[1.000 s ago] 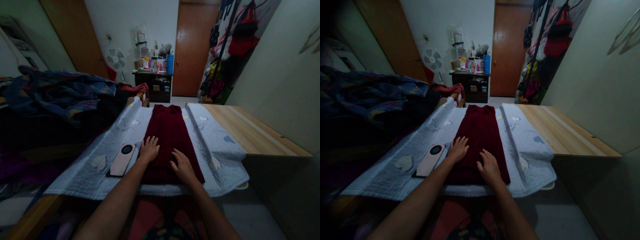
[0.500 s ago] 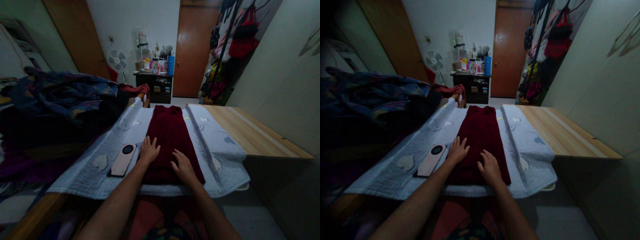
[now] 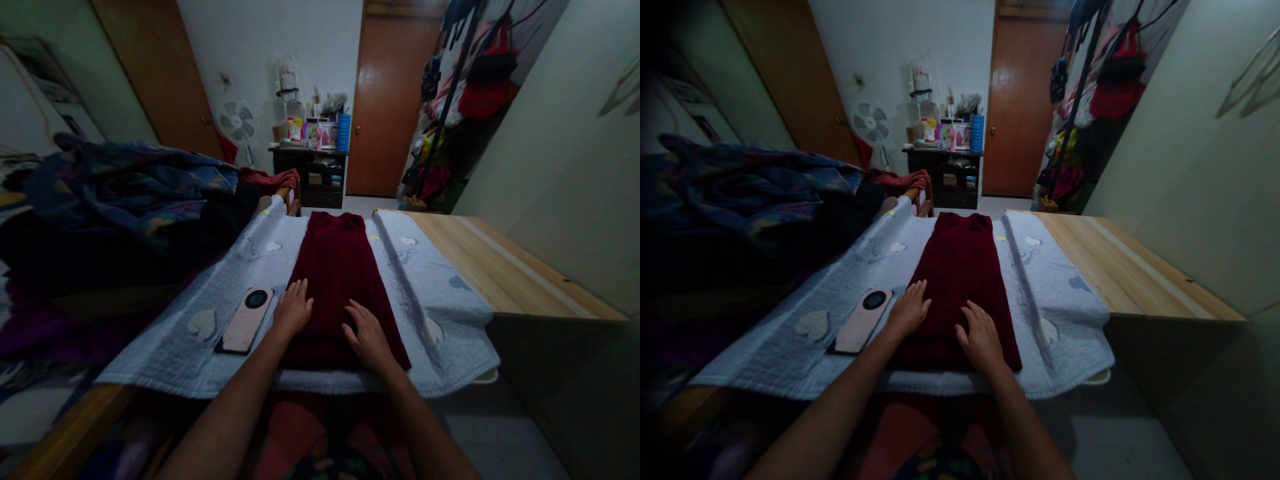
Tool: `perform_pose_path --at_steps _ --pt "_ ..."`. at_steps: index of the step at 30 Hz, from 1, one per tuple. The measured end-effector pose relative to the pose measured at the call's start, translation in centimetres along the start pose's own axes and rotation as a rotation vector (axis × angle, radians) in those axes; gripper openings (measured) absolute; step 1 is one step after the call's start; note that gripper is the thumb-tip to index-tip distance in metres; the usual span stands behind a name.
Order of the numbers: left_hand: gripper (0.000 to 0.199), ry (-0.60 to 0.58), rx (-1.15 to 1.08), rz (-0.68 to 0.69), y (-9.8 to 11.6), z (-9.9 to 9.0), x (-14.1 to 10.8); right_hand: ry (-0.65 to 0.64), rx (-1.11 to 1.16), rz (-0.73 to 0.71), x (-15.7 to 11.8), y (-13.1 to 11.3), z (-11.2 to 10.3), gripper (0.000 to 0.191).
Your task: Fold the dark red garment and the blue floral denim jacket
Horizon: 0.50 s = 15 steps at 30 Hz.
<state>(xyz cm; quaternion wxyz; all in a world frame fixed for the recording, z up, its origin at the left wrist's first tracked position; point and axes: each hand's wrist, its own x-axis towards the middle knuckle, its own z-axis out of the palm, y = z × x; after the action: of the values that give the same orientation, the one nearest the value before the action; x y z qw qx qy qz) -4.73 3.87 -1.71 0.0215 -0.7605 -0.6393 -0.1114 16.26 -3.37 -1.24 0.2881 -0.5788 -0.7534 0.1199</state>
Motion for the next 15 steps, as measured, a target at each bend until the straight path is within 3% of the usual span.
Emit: perform_pose_path --at_steps 8,15 --pt "0.048 0.032 0.033 0.069 -1.0 -0.1 -2.4 -0.006 0.034 0.002 0.1 0.2 0.1 0.042" --pt "0.043 0.126 0.008 0.116 -1.3 0.2 -3.6 -0.233 -0.028 -0.003 2.5 -0.7 -3.1 0.035"
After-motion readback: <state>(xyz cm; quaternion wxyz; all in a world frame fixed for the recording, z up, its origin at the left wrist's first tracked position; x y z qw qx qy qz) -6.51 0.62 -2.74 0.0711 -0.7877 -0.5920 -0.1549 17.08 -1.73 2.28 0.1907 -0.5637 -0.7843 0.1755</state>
